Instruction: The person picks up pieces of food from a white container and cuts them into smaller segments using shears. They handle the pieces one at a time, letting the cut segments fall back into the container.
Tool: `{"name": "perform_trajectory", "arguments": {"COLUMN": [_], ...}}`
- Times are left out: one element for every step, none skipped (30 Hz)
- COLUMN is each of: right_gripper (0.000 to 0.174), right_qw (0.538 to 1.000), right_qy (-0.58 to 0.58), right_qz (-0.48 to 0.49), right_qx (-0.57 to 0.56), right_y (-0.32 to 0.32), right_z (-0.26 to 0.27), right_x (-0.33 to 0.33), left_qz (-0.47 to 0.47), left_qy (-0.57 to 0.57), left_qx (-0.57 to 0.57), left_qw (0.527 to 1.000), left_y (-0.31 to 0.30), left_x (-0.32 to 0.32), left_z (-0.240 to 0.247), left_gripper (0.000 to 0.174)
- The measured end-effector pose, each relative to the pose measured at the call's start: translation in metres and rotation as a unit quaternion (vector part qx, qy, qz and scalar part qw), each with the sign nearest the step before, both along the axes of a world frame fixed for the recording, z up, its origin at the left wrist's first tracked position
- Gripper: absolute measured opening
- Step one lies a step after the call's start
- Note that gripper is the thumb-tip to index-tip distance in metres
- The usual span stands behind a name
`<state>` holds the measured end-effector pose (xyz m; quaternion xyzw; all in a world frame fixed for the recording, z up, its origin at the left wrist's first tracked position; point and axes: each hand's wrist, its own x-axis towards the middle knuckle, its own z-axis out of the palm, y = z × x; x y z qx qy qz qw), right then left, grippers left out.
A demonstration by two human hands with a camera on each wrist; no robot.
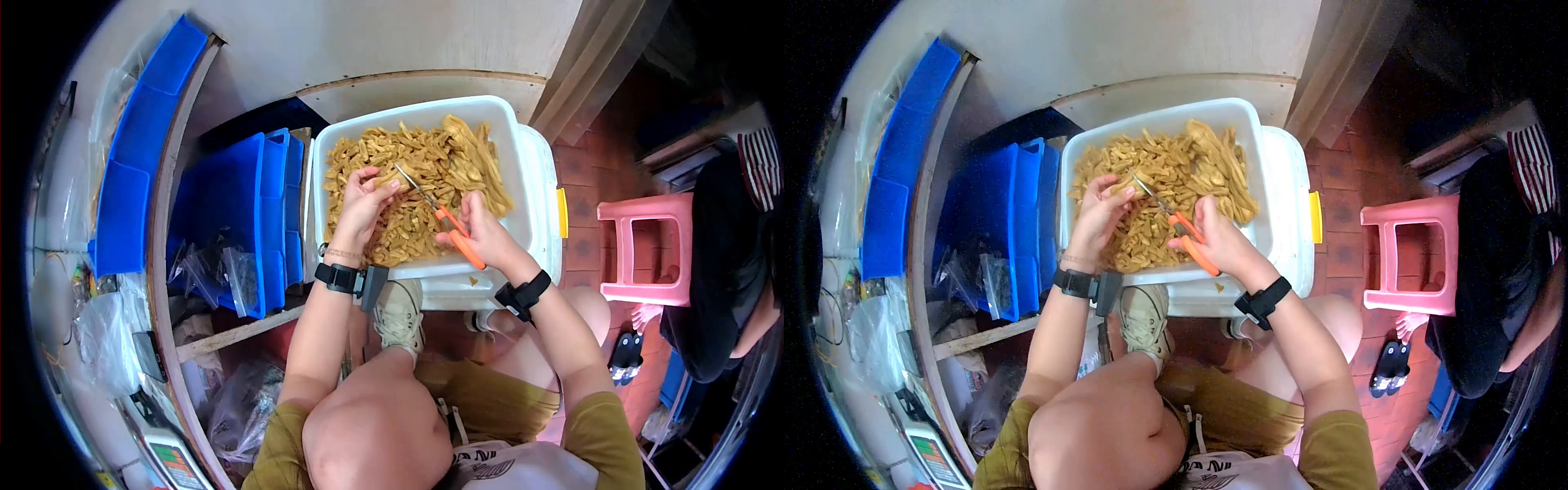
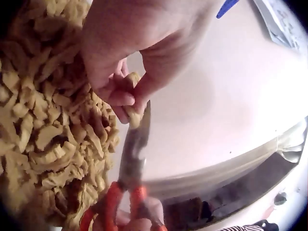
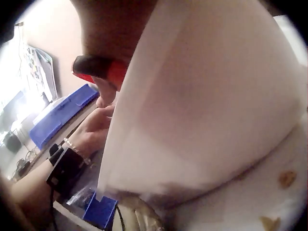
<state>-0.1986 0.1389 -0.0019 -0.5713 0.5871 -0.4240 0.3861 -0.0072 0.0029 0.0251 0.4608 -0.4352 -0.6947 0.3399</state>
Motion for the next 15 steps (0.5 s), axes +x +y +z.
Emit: {"name": "perform_trajectory", "arguments": {"right_gripper": [0.056, 0.056, 0.056, 0.056, 0.056, 0.056, 0.056, 0.056, 0.056, 0.056, 0.056, 0.056, 0.057, 0.057, 0.057], "right_qw": [1.0, 1.0, 1.0, 1.0, 1.0, 1.0, 0.999, 0.997, 0.997, 0.998, 0.999, 0.999, 0.999, 1.0, 1.0], "right_qy": [0.003, 0.006, 0.004, -0.006, -0.017, -0.018, -0.012, -0.006, -0.007, -0.009, -0.011, -0.012, -0.006, 0.0, 0.001], "right_qz": [0.003, 0.006, 0.005, 0.008, 0.01, 0.01, 0.016, 0.023, 0.022, 0.024, 0.025, 0.024, 0.022, 0.02, 0.02], "right_qx": [0.012, 0.024, 0.023, 0.021, 0.019, 0.019, 0.044, 0.069, 0.068, 0.052, 0.036, 0.036, 0.028, 0.021, 0.022], "right_y": [0.0, 0.0, 0.0, 0.0, 0.001, 0.001, 0.002, 0.002, 0.002, 0.001, 0.001, 0.001, 0.002, 0.002, 0.002], "right_z": [0.002, 0.003, 0.001, -0.001, -0.002, 0.003, 0.011, 0.015, 0.013, 0.01, 0.008, 0.009, 0.011, 0.012, 0.008], "right_x": [0.0, 0.0, 0.0, 0.0, 0.0, 0.0, 0.0, -0.001, -0.001, 0.0, 0.0, 0.001, 0.001, 0.0, -0.001], "left_qz": [-0.002, -0.002, -0.015, -0.029, -0.029, -0.027, -0.025, -0.026, -0.061, -0.096, -0.092, -0.093, -0.085, -0.078, -0.078], "left_qy": [-0.004, -0.005, 0.001, 0.008, 0.007, -0.004, -0.015, -0.015, -0.021, -0.026, -0.034, -0.034, -0.033, -0.031, -0.03], "left_qx": [0.002, 0.001, 0.005, 0.01, 0.009, 0.012, 0.015, 0.015, 0.015, 0.015, 0.02, 0.019, 0.024, 0.03, 0.031], "left_qw": [1.0, 1.0, 1.0, 1.0, 1.0, 1.0, 0.999, 0.999, 0.998, 0.995, 0.995, 0.995, 0.996, 0.996, 0.996], "left_y": [-0.001, -0.002, -0.003, -0.003, -0.003, -0.002, 0.0, 0.002, 0.006, 0.009, 0.013, 0.013, 0.012, 0.012, 0.011], "left_x": [0.002, 0.003, 0.004, 0.004, 0.005, 0.004, 0.003, 0.002, 0.001, 0.0, -0.003, -0.003, -0.002, -0.003, -0.003], "left_z": [0.0, -0.001, 0.0, 0.0, 0.0, 0.004, 0.007, 0.01, 0.011, 0.012, 0.011, 0.012, 0.013, 0.013, 0.011], "left_gripper": [0.044, 0.044, 0.044, 0.044, 0.044, 0.044, 0.044, 0.044, 0.045, 0.046, 0.047, 0.047, 0.044, 0.042, 0.042]}}
